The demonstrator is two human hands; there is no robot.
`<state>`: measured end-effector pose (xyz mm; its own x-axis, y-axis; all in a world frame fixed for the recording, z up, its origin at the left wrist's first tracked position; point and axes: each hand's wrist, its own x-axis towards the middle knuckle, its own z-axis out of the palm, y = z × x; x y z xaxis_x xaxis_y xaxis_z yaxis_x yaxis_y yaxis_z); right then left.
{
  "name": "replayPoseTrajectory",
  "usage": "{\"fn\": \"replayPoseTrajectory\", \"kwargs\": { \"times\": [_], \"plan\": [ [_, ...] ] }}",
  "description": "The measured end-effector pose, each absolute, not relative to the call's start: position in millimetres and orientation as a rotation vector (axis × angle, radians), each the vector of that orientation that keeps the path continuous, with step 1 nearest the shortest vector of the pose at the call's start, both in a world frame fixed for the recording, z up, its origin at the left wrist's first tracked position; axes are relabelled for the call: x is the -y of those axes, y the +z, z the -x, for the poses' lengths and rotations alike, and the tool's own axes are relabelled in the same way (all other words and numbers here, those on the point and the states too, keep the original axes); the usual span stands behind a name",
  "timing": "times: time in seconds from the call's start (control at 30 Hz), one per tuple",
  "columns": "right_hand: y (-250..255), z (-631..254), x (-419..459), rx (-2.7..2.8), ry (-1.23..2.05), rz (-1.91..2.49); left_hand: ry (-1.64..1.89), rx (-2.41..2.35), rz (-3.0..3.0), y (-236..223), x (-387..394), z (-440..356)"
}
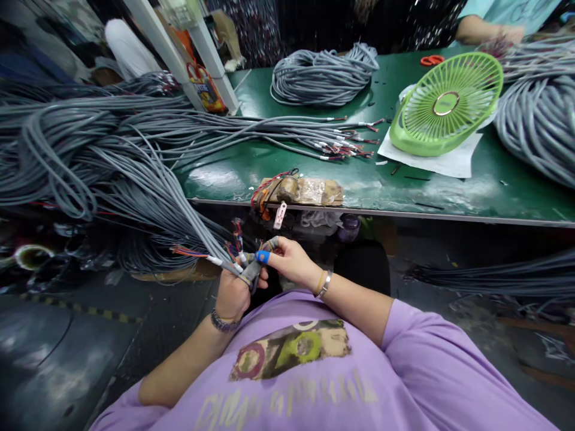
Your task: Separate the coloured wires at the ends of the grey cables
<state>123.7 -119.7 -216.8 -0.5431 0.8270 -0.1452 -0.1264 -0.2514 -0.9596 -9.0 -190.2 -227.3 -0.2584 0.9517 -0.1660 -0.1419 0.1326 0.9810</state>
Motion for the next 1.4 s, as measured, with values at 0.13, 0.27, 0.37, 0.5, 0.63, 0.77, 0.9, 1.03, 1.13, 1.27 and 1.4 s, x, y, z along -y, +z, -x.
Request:
{"fn": "replayPoseTrajectory", "kwargs": {
  "times": [0.13,0.27,0.37,0.5,0.63,0.77,0.9,1.03,1.13,1.27,1.4],
  "plan": [
    [-211.3,-118.8,112.8,1.397,1.900,0.856,1.158,-1.404,-0.975,-227.9,192.1,13.8],
    [-215.8,-118.4,111.3,1.361,1.920,0.882,1.194,-1.407,-0.987,-227.5,191.9,13.8],
    [-222.4,-120.5,114.3,1.217,1.982,0.857,1.315,-1.381,-0.884,-226.8,188.9,11.3],
    [-225.8,-122.8,117.0,1.161,2.010,0.834,1.316,-1.362,-0.840,-226.9,184.7,10.9],
    [-223.4,-121.3,115.1,1.193,1.993,0.885,1.306,-1.338,-0.847,-228.8,184.6,12.1],
    [-223.0,-119.4,114.9,1.200,1.983,0.887,1.329,-1.346,-0.837,-229.0,185.3,11.0],
    [-225.6,-119.1,119.3,1.104,1.993,0.881,1.369,-1.375,-0.787,-227.1,183.9,9.3],
    [-227.1,-121.1,121.7,1.114,1.933,0.925,1.416,-1.408,-0.796,-227.5,181.6,6.9],
    [-226.8,-124.1,121.6,1.174,1.920,0.939,1.456,-1.424,-0.811,-229.3,181.1,5.1],
    [-222.4,-126.4,119.9,1.209,1.970,0.957,1.478,-1.420,-0.840,-230.7,183.0,4.8],
    [-215.6,-123.7,117.3,1.250,2.023,0.966,1.436,-1.457,-0.881,-231.8,186.0,5.3]
  ]
}}
